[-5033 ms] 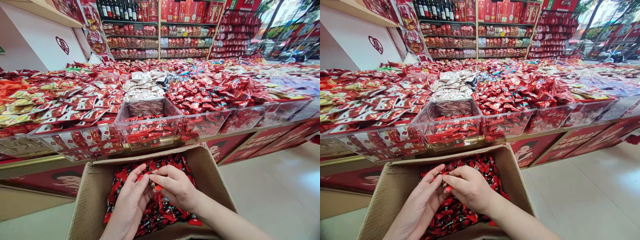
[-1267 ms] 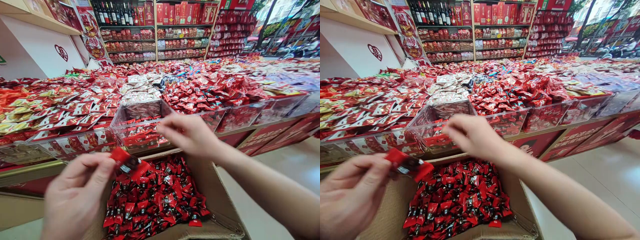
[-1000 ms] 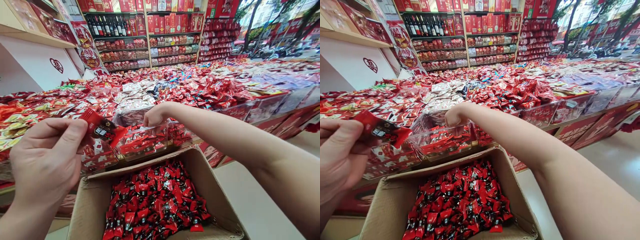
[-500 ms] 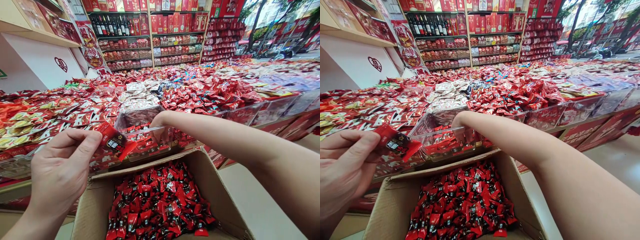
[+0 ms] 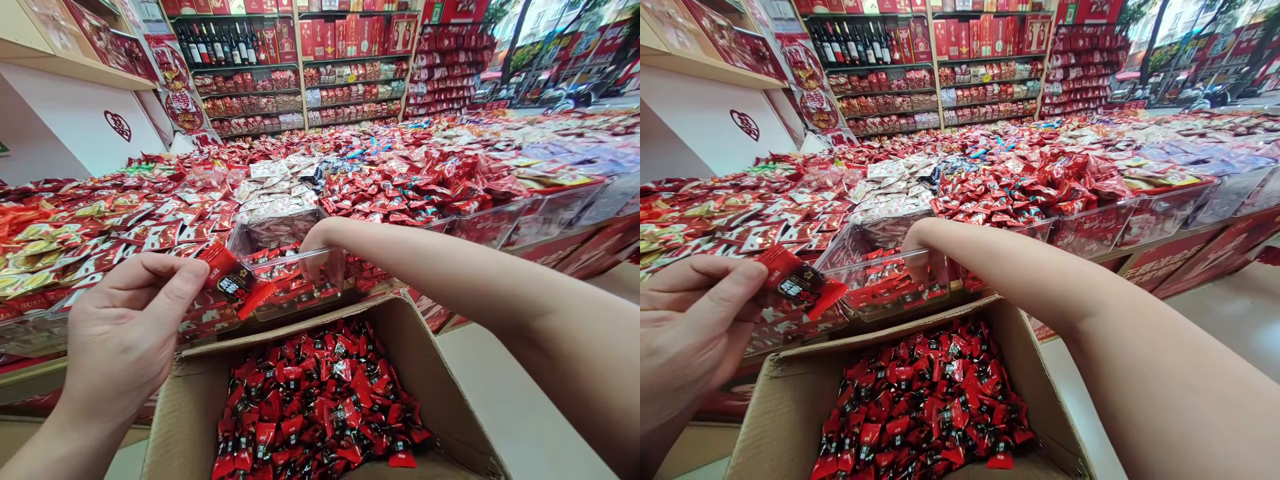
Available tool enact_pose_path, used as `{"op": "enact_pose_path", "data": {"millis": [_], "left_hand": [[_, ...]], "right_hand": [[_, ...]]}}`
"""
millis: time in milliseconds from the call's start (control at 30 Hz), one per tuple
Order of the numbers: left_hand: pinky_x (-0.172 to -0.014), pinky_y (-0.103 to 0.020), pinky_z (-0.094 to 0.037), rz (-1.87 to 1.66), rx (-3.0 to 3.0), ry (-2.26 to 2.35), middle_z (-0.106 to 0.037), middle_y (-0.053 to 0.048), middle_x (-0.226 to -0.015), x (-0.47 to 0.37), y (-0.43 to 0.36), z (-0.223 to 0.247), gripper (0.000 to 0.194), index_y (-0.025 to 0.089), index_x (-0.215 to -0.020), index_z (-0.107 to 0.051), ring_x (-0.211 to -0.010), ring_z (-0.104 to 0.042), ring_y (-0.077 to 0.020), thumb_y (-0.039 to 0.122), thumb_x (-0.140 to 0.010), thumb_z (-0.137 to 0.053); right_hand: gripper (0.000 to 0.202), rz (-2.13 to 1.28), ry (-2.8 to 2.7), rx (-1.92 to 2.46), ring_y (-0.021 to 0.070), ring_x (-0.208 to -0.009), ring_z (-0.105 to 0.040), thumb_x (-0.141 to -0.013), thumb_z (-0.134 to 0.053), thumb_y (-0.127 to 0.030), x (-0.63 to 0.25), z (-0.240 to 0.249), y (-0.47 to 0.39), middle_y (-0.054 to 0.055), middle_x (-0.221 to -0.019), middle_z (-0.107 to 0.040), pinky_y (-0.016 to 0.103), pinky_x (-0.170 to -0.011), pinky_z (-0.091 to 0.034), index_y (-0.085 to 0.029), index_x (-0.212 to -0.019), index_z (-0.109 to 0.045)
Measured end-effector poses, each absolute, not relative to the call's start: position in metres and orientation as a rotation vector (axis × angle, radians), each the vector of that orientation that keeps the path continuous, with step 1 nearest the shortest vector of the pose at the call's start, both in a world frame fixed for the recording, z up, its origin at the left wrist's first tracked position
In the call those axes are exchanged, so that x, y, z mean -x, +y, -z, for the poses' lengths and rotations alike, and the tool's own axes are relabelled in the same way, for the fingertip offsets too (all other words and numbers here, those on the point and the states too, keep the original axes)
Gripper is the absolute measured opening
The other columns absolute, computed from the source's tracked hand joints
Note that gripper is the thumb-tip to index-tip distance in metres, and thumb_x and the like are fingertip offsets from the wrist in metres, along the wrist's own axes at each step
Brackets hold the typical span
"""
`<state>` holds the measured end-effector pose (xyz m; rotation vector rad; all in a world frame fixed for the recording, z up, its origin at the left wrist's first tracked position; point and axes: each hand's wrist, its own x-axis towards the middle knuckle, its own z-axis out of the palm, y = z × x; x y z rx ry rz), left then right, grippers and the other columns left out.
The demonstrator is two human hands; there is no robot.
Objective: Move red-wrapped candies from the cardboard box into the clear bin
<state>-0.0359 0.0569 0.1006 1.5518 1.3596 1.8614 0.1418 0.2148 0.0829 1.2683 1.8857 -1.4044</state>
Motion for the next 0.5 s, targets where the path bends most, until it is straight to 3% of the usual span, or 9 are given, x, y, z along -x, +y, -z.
{"op": "enact_pose_path", "data": {"millis": [167, 500], "left_hand": [[-0.049, -0.011, -0.043, -1.812, -1.582, 1.375, -0.061, 0.005, -0.060, 0.033, 0.058, -0.104, 0.005, 0.018, -0.067, -0.064, -0.053, -0.053, -0.0040, 0.020, -0.063, -0.067], [-0.045, -0.015, -0.044, -1.825, -1.586, 1.226, -0.060, 0.004, -0.056, 0.030, 0.077, -0.114, 0.004, 0.016, -0.065, -0.062, -0.049, -0.054, -0.0056, 0.016, -0.064, -0.066]], "right_hand": [[0.025, 1.465, 1.893, -1.274, 0.0123, -0.073, -0.057, -0.072, -0.054, -0.026, -0.142, -0.084, 0.207, 0.006, -0.078, -0.057, 0.021, -0.061, -0.042, -0.002, -0.073, -0.051], [0.030, 1.488, 1.957, -1.211, 0.0163, -0.076, -0.058, -0.065, -0.062, -0.030, -0.142, -0.085, 0.211, 0.004, -0.081, -0.058, 0.028, -0.063, -0.048, -0.010, -0.086, -0.055]]}}
